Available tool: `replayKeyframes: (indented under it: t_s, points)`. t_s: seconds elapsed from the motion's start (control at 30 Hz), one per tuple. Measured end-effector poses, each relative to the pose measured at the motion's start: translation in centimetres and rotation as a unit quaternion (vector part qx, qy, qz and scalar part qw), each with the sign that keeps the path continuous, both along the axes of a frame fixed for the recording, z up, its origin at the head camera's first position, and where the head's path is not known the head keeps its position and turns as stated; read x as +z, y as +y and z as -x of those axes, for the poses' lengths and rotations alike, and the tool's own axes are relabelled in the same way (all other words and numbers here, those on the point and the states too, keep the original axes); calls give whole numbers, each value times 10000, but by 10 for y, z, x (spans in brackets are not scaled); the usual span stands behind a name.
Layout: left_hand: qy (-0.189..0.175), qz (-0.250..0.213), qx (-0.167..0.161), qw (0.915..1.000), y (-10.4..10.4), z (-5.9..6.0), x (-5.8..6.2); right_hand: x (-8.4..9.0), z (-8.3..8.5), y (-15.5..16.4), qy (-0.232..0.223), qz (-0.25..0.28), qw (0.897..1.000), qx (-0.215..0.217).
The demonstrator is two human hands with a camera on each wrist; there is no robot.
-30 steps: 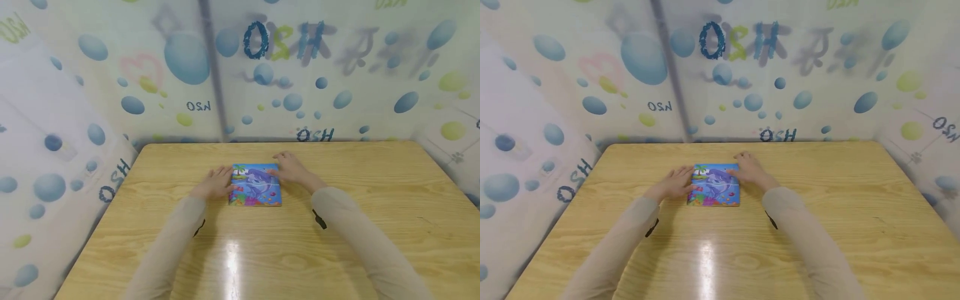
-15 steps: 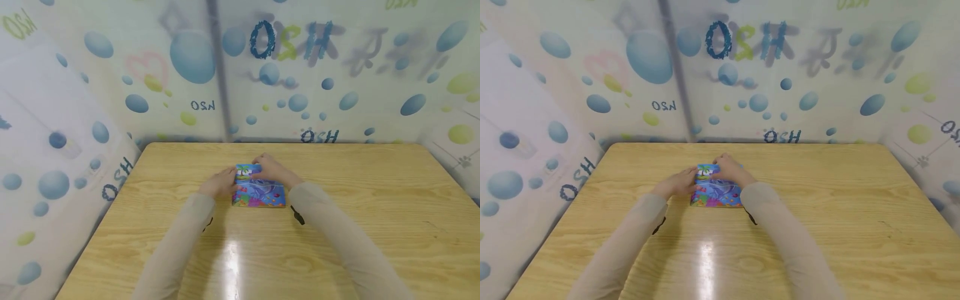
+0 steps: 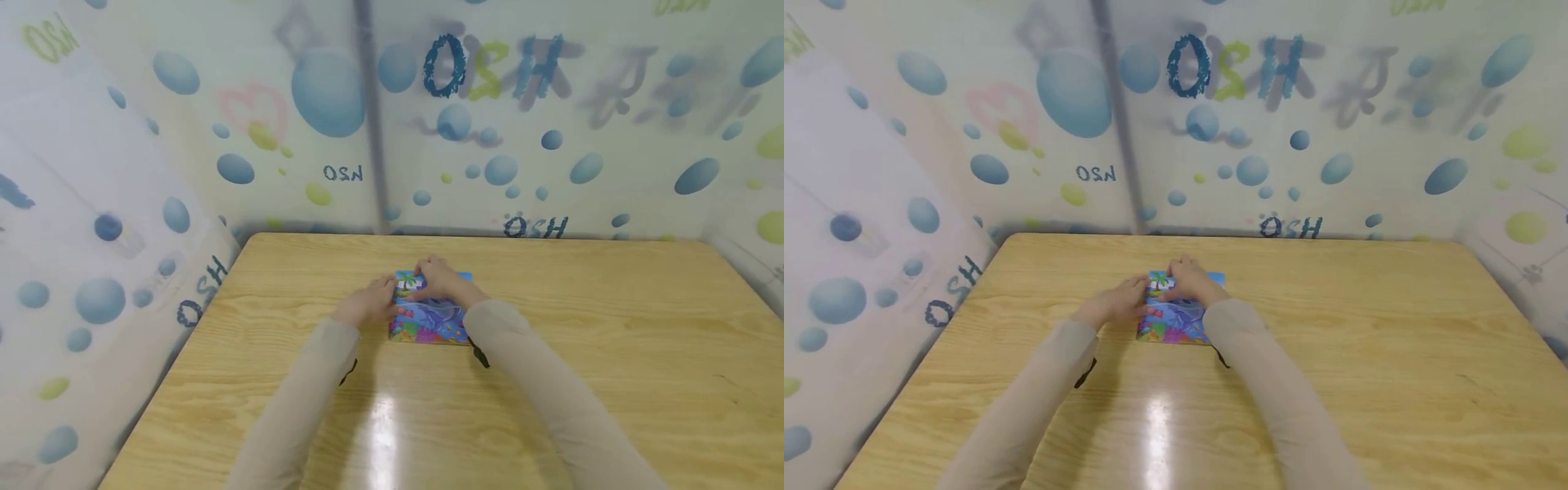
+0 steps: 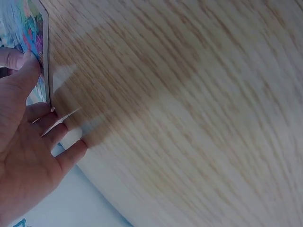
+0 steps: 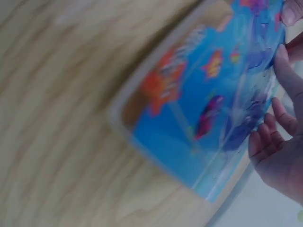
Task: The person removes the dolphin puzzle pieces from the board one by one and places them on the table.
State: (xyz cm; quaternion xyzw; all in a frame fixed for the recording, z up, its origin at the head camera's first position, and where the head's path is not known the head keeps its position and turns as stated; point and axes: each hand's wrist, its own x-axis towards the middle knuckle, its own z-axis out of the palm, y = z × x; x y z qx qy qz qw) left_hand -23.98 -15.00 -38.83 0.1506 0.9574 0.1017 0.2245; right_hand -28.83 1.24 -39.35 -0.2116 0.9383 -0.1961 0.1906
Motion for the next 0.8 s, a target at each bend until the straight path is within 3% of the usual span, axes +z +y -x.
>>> replayKeyframes:
  t_s: [0.33, 0.63, 0.8]
  points:
    - [-31, -60, 117, 9999, -1, -3, 6, 8, 3, -10, -227, -120, 9996, -103]
    - [-20, 42, 13, 10000, 2, -1, 1, 3, 4, -9, 34, -10, 10000, -68]
    - [-50, 49, 19, 10000, 3, 0, 0, -1, -2, -8, 215, 308, 9991, -196]
